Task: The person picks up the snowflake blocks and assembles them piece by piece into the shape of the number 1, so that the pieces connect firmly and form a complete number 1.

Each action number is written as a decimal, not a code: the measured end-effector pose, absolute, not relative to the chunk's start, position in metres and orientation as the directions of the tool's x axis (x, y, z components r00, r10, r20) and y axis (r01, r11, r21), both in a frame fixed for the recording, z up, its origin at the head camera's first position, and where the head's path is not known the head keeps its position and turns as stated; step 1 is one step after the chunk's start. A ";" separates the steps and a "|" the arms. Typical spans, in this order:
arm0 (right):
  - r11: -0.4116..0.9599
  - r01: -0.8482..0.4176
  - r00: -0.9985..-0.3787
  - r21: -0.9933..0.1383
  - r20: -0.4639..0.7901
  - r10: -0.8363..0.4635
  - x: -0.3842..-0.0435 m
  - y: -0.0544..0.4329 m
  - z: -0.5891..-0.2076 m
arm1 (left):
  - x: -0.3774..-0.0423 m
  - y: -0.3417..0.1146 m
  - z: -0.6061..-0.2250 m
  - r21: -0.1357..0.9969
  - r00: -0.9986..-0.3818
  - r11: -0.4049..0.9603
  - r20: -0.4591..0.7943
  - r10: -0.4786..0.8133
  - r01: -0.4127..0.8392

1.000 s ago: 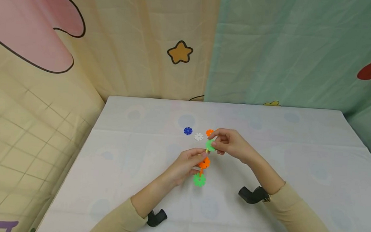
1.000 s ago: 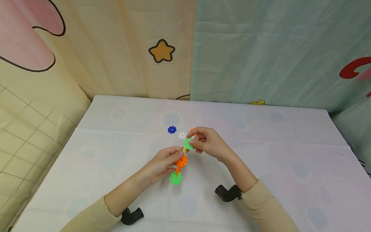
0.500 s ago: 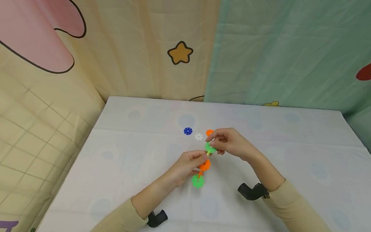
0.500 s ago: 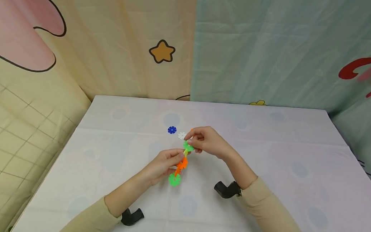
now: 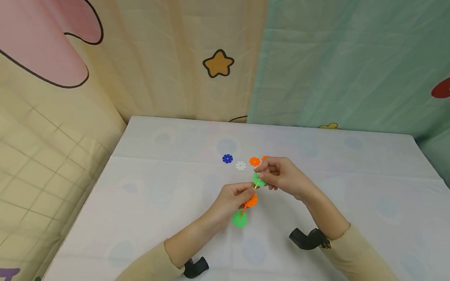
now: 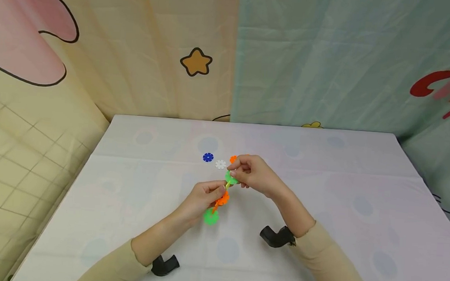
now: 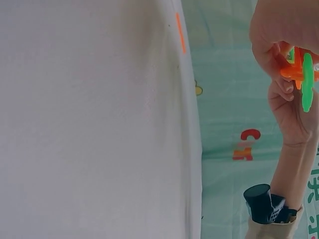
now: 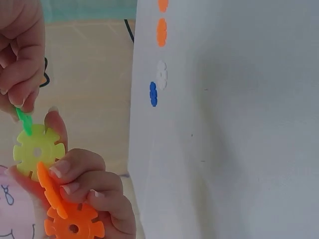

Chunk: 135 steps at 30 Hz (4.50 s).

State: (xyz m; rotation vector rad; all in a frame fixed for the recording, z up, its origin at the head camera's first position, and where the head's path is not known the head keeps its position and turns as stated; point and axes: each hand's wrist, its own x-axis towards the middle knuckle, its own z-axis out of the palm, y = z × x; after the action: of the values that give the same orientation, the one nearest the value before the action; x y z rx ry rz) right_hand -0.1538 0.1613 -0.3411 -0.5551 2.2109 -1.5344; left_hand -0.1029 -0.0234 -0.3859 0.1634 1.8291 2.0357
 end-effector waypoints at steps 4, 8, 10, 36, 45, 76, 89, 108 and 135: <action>0.312 -0.121 -0.859 -0.942 -0.059 -0.509 -0.152 0.160 -0.345 | -0.102 -0.022 -0.387 0.968 -0.918 -0.094 -0.185 0.352 -0.231; 0.316 -0.124 -0.866 -0.941 -0.053 -0.498 -0.152 0.158 -0.346 | -0.102 -0.022 -0.387 0.967 -0.922 -0.095 -0.194 0.335 -0.238; 0.322 -0.121 -0.867 -0.939 -0.057 -0.495 -0.152 0.158 -0.346 | -0.102 -0.022 -0.387 0.968 -0.924 -0.091 -0.192 0.332 -0.234; 0.209 0.005 -0.824 -0.978 -0.122 -0.553 -0.154 0.169 -0.350 | -0.107 -0.024 -0.384 0.966 -0.911 -0.090 -0.194 0.365 -0.241; 0.182 0.020 -0.804 -0.983 -0.124 -0.582 -0.153 0.172 -0.353 | -0.108 -0.025 -0.384 0.961 -0.899 -0.087 -0.211 0.383 -0.263; 0.189 0.008 -0.781 -0.982 -0.124 -0.612 -0.150 0.171 -0.367 | -0.116 -0.026 -0.383 0.932 -0.862 -0.078 -0.293 0.414 -0.355; 0.222 0.049 -0.823 -0.974 -0.165 -0.543 -0.156 0.177 -0.371 | -0.117 -0.027 -0.385 0.930 -0.877 -0.088 -0.302 0.374 -0.358; 0.264 0.167 -0.924 -0.950 -0.245 -0.294 -0.190 0.203 -0.383 | -0.117 -0.029 -0.384 0.918 -0.883 -0.092 -0.338 0.327 -0.386; 0.514 0.195 -0.963 -0.836 -0.264 -0.063 -0.237 0.185 -0.414 | -0.119 -0.031 -0.386 0.921 -0.877 -0.073 -0.338 0.340 -0.384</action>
State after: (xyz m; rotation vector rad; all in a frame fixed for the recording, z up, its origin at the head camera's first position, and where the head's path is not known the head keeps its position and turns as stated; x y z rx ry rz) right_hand -0.2369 0.1854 -0.4142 0.1113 2.4968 -1.4273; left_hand -0.1192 -0.0306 -0.3855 -0.0464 1.7294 1.9968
